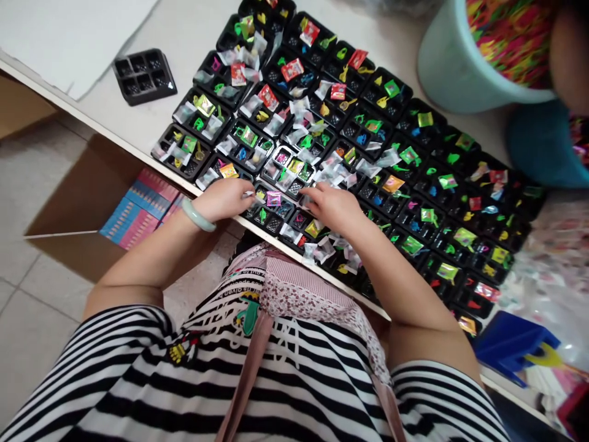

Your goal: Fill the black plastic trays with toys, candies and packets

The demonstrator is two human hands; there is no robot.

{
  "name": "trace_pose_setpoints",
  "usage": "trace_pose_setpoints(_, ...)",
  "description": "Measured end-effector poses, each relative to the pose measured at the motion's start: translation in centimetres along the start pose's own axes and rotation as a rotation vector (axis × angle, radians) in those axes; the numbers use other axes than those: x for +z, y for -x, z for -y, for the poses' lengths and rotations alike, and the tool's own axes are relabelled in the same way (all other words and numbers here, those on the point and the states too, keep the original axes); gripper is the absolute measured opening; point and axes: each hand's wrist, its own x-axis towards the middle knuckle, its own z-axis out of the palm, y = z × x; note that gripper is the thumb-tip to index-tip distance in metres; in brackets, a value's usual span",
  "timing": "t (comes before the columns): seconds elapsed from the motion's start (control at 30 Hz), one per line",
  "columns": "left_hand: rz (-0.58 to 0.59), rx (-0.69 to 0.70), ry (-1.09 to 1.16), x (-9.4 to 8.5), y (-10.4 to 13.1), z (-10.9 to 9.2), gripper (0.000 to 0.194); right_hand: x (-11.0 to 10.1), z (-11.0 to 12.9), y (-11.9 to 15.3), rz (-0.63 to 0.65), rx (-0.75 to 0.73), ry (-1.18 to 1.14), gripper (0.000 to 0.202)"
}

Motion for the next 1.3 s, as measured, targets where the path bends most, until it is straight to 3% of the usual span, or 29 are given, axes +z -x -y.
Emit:
trace_pose_setpoints(0.23,-0.009,-0.033,-0.049,0.0,0.1,-0.5,0.028,0.8,-0.9,1.3,-0.126,0.124,-0.124,0.038)
trace_pose_setpoints(0.33,-0.035,-0.061,-0.077,-0.1,0.2,-0.6,0.027,1.0,-1.7,2.3,-0.188,0.122,-0.324,0.030)
trace_pose_setpoints(0.43,-0.058,-0.035,0.039,-0.1,0.5,-0.2,0.027,1.3,-1.8,3.2,-0.207,0.100,-0.592,0.028)
trace_pose_setpoints(0.53,-0.121,0.013,0.256,0.1,0.8,0.1,0.028,1.6,0.3,3.2,-0.233,0.091,-0.731,0.027)
trace_pose_setpoints(0.67,-0.247,-0.020,0.477,1.1,1.2,0.1,0.032,2.4,5.3,1.0,-0.301,-0.053,-0.664,0.034)
trace_pose_setpoints(0.77,-0.339,-0.069,0.527,1.9,1.5,0.3,0.034,3.3,7.9,-1.2,-0.188,-0.259,-0.513,0.035)
trace_pose_setpoints(0.87,-0.389,-0.097,0.528,2.4,1.8,0.8,0.033,3.9,8.6,-2.5,-0.061,-0.374,-0.332,0.035)
trace_pose_setpoints(0.97,-0.395,-0.101,0.543,2.7,2.1,1.3,0.031,3.7,8.0,-2.3,-0.036,-0.397,-0.310,0.034)
trace_pose_setpoints(1.03,-0.400,-0.095,0.562,2.6,2.2,1.5,0.031,3.2,7.1,-1.5,-0.081,-0.348,-0.445,0.032)
trace_pose_setpoints(1.17,-0.437,-0.081,0.534,1.2,1.8,1.8,0.031,1.6,3.3,-0.5,-0.209,-0.041,-0.920,0.021)
trace_pose_setpoints(1.3,-0.439,0.002,0.464,-1.8,-0.6,1.6,0.027,-0.5,-2.3,-2.1,-0.210,0.230,-1.261,0.033)
